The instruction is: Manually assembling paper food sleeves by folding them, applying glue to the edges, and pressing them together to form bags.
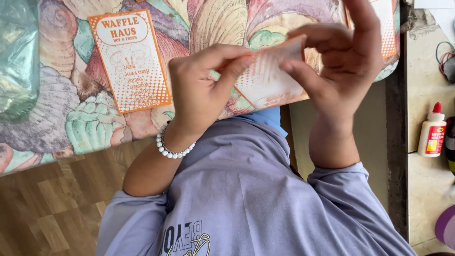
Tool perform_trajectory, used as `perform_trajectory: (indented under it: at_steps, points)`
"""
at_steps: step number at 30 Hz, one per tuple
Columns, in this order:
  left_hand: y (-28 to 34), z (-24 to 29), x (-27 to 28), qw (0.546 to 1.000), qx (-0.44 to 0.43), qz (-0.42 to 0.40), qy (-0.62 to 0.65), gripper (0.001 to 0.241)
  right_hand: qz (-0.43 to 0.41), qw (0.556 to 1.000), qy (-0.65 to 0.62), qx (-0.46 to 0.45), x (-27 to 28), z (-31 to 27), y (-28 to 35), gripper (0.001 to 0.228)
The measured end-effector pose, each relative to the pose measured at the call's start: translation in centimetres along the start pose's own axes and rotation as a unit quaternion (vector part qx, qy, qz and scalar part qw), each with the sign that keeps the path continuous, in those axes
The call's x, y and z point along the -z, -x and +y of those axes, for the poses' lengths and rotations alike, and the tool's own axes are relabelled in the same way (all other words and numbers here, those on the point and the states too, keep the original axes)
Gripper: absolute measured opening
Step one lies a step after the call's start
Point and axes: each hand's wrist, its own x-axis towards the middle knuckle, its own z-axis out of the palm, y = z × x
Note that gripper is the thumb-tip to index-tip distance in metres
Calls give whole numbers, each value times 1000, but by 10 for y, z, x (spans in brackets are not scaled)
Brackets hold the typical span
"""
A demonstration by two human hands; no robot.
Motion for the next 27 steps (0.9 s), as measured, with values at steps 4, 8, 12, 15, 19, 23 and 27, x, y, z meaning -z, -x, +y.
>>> perform_trajectory:
  at_steps: [4, 8, 12, 15, 19, 23, 27]
  points:
    - [19, -22, -8, 980, 128, 122, 96, 18, -74, 996, 39, 31, 37, 31, -1, 94]
    - [34, -45, -19, 888, 189, 233, 349, 19, 40, 994, -96, -23, 29, 65, 7, 82]
    - [45, -56, -10, 901, 141, 126, 390, 53, 100, 993, -57, -11, 22, 55, 3, 67]
    - [17, -35, 14, 959, 152, 24, 238, 47, 50, 999, -20, -3, 29, 45, 2, 70]
    - [6, -30, 10, 984, 141, 39, 102, 16, 59, 998, -19, -1, 25, 41, 2, 67]
    - [9, -28, 2, 978, 156, 66, 123, 16, 170, 984, -44, 35, 30, 51, 9, 70]
    - [10, -23, 1, 979, 136, 73, 133, 13, 182, 981, -38, 58, 31, 44, 8, 67]
